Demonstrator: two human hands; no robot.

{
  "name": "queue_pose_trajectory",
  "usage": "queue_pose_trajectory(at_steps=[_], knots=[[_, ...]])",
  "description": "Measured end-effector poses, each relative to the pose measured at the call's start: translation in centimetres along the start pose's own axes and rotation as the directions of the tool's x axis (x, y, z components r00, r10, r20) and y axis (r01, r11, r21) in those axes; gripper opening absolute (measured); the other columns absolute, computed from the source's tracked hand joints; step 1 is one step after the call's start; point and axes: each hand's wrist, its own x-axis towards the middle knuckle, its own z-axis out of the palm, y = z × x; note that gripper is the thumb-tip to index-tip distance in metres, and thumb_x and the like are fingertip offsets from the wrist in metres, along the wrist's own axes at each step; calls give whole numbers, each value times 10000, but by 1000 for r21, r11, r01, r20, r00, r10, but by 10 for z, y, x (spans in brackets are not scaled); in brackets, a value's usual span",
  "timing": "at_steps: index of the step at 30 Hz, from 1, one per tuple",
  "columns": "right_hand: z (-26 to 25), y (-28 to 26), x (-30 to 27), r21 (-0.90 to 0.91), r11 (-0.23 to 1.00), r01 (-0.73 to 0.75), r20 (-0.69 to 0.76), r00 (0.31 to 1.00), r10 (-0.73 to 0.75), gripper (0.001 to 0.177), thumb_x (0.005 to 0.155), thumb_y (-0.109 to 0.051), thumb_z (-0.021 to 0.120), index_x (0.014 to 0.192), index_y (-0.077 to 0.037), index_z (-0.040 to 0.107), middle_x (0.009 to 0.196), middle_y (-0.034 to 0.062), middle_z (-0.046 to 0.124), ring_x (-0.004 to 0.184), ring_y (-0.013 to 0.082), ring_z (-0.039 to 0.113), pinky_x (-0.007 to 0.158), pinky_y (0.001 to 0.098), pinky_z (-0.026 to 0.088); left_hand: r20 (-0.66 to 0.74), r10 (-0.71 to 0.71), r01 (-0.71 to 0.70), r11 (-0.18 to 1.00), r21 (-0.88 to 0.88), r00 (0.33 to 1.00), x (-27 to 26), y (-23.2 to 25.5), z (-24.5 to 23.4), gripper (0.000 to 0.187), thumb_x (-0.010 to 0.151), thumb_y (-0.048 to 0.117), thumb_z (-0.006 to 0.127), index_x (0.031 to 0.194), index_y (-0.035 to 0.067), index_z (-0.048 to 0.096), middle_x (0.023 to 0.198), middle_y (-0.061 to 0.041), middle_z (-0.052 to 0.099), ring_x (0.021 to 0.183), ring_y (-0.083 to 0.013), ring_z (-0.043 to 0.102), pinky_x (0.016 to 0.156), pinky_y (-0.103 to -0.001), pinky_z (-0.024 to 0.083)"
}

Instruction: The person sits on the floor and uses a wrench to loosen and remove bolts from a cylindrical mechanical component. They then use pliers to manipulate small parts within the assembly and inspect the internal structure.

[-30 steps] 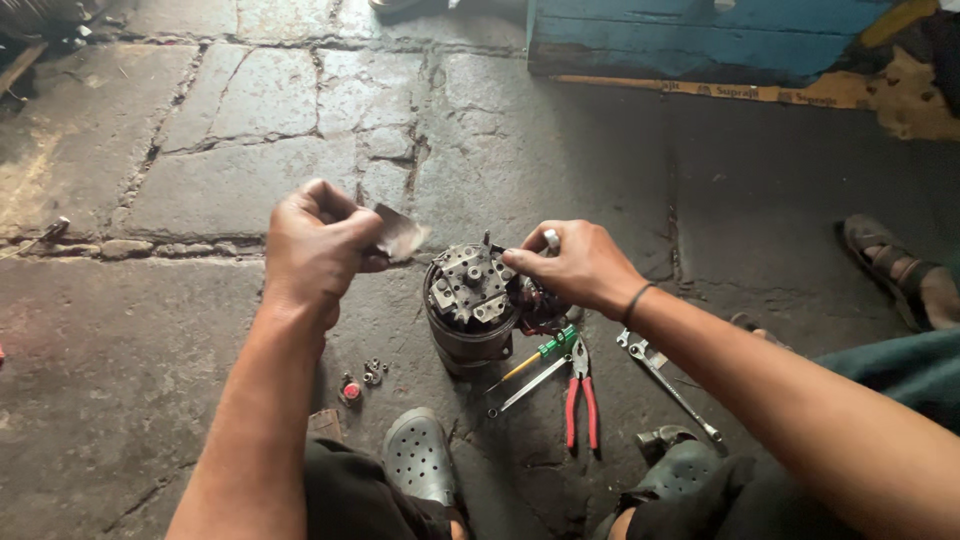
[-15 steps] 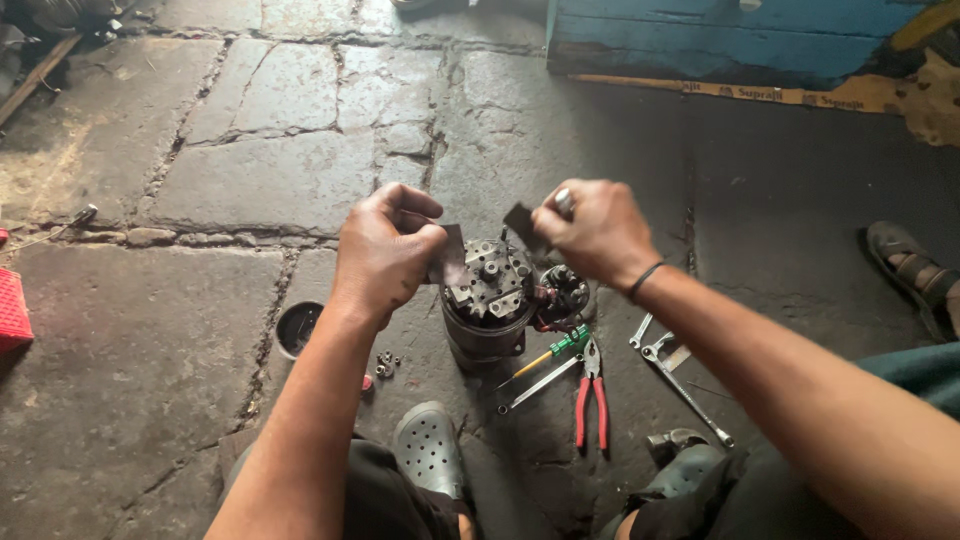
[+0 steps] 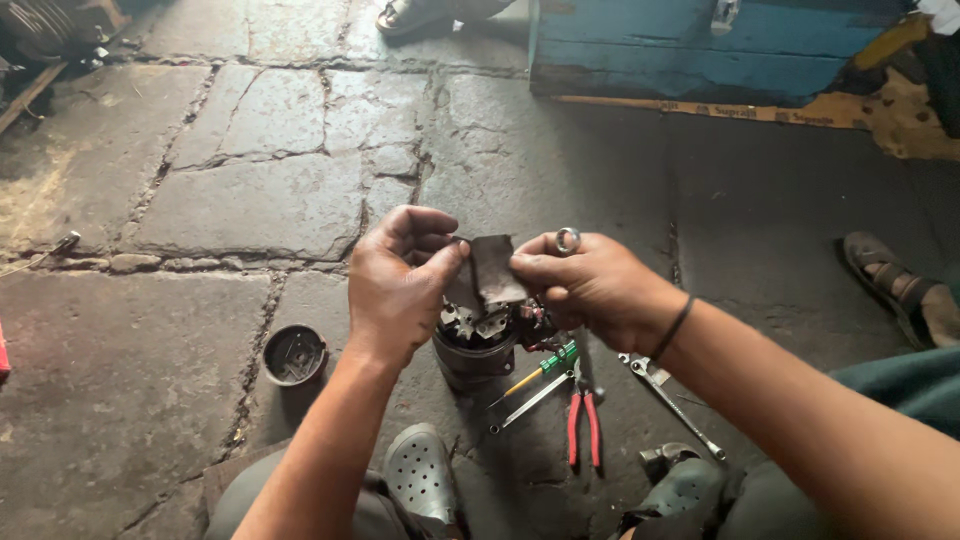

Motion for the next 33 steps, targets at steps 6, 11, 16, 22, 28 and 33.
queue_pose_trajectory(at_steps=[6, 11, 16, 22, 28, 33], knots=[[25, 6, -3, -43, 999, 25, -50, 998, -28, 168, 925, -237, 671, 976, -82, 631, 753, 20, 649, 544, 119, 594, 458, 326, 540, 109, -162, 194, 876, -442, 981, -3, 4, 2, 233, 884, 57, 766, 1084, 2, 661, 911, -88, 754, 743, -122, 707, 620, -279, 590], [18, 14, 4, -117, 987, 112, -50, 992, -118, 159, 963, -224, 676, 979, -68, 649, 747, 21, 594, 552, 95, 551, 456, 289, 501, 174, -188, 248, 861, -445, 967, -3, 10, -1, 249, 859, 41, 772, 1081, -6, 668, 930, -116, 776, 768, -141, 742, 661, -287, 630], [20, 0, -5, -234, 967, 101, -116, 985, -131, 183, 966, -246, 641, 1003, -68, 662, 841, 28, 683, 598, 75, 554, 508, 233, 458, 100, -166, 189, 937, -294, 981, 4, 15, -8, 186, 861, -7, 771, 1039, -28, 722, 898, -117, 766, 727, -136, 697, 628, -272, 572], [-8, -29, -26, -415, 901, 123, -181, 960, -214, 334, 1044, -282, 482, 1194, -16, 616, 968, 114, 724, 562, 104, 418, 505, 245, 381, -185, -143, 62, 921, -386, 972, 22, 9, -90, 131, 835, 13, 737, 961, 29, 705, 836, -49, 743, 674, -138, 717, 581, -317, 603], [-101, -6, 20, -586, 748, 311, -129, 876, -465, 342, 1057, -220, 414, 1297, -6, 530, 1030, 96, 706, 657, 127, 564, 516, 305, 425, -446, -188, 248, 966, 79, 875, -45, -124, -204, 117, 836, 54, 796, 948, 60, 760, 861, -35, 749, 742, -106, 673, 652, -257, 541], [-136, 35, 61, -562, 778, 280, -43, 930, -366, 365, 1095, -276, 375, 1232, 18, 542, 973, 145, 690, 571, 138, 519, 451, 326, 405, -640, -517, 638, 768, -54, 568, -153, -257, -263, 184, 781, 74, 825, 954, 69, 762, 795, -52, 737, 633, -165, 668, 486, -328, 514]])
